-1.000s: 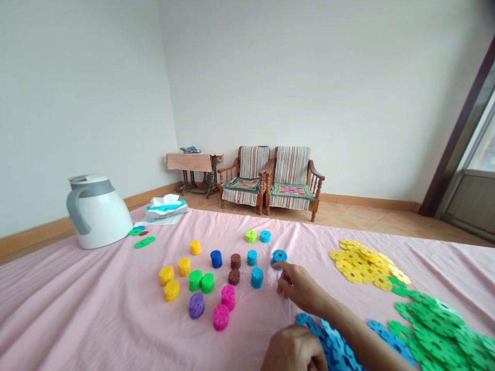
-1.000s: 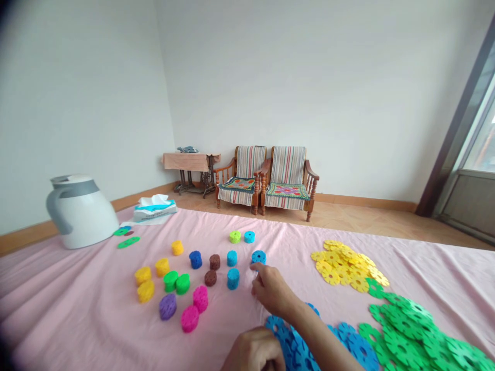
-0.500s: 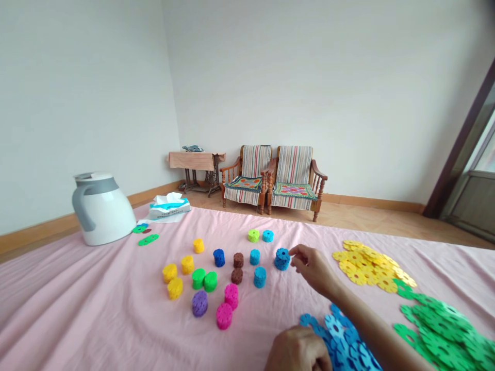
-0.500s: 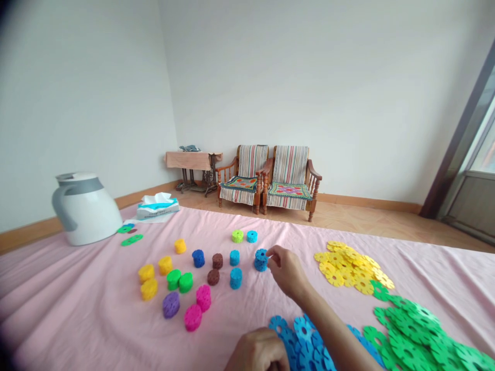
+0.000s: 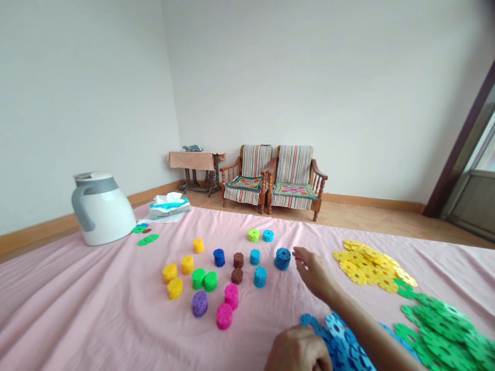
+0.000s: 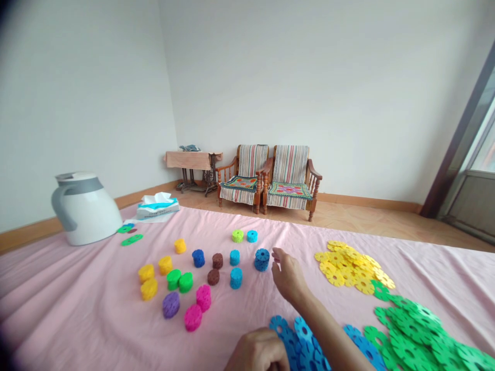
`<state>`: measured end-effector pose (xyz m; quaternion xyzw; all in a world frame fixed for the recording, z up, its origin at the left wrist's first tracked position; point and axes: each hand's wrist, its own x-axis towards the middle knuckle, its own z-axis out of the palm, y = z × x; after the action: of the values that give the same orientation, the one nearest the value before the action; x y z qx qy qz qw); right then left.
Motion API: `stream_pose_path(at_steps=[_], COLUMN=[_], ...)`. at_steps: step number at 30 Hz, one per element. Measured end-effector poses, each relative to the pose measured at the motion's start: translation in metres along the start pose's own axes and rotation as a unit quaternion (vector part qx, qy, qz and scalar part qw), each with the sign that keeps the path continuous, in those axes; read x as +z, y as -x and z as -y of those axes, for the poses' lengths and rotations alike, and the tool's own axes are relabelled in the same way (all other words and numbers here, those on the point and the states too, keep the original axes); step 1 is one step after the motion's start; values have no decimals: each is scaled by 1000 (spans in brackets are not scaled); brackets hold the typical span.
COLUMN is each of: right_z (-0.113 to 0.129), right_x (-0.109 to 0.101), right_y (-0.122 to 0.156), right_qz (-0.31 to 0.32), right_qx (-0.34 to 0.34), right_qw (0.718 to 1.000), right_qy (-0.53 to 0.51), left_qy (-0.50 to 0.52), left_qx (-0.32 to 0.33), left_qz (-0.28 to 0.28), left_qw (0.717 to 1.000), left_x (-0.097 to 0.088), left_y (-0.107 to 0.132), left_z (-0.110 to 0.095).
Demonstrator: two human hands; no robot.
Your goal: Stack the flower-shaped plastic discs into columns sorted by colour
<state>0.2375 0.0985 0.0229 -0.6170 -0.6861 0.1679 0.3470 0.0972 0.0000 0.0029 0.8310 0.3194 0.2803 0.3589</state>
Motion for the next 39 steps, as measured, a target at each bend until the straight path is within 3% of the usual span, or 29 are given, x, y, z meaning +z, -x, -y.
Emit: stream_pose_path(at_steps=[4, 9, 13, 17, 21, 27, 32, 39], right_z=[-5, -12, -18, -26, -31, -23, -12, -19], right_x=[-32, -85, -101, -94, -89, -89, -64, -29], right_y=[7, 36, 58, 62, 57, 52, 45, 44], right_qz=[-6, 137, 223, 227, 235, 232, 128, 55], right_qx=[9, 35, 57, 48, 44, 45, 76, 79], right_qw=[1000, 981, 958, 958, 960, 971, 986, 992], right_qy=[-5, 132, 173, 166, 144, 34, -77, -87], left_qy=[-10, -33, -31, -50, -77, -76, -59, 30], left_qx=[49, 33, -9, -49, -39, -42, -63, -106], left_qz=[-47, -129, -129, -87, -49, -58, -89, -112], left_qw=[998, 991, 991, 994, 995, 994, 992, 988], left_x=[-2, -11, -15, -13, -15, -23, -23, -25], left_y=[1, 4, 5, 4, 3, 5, 4, 1], left_z=[2, -10, -21, -21, -20, -25, -19, -6])
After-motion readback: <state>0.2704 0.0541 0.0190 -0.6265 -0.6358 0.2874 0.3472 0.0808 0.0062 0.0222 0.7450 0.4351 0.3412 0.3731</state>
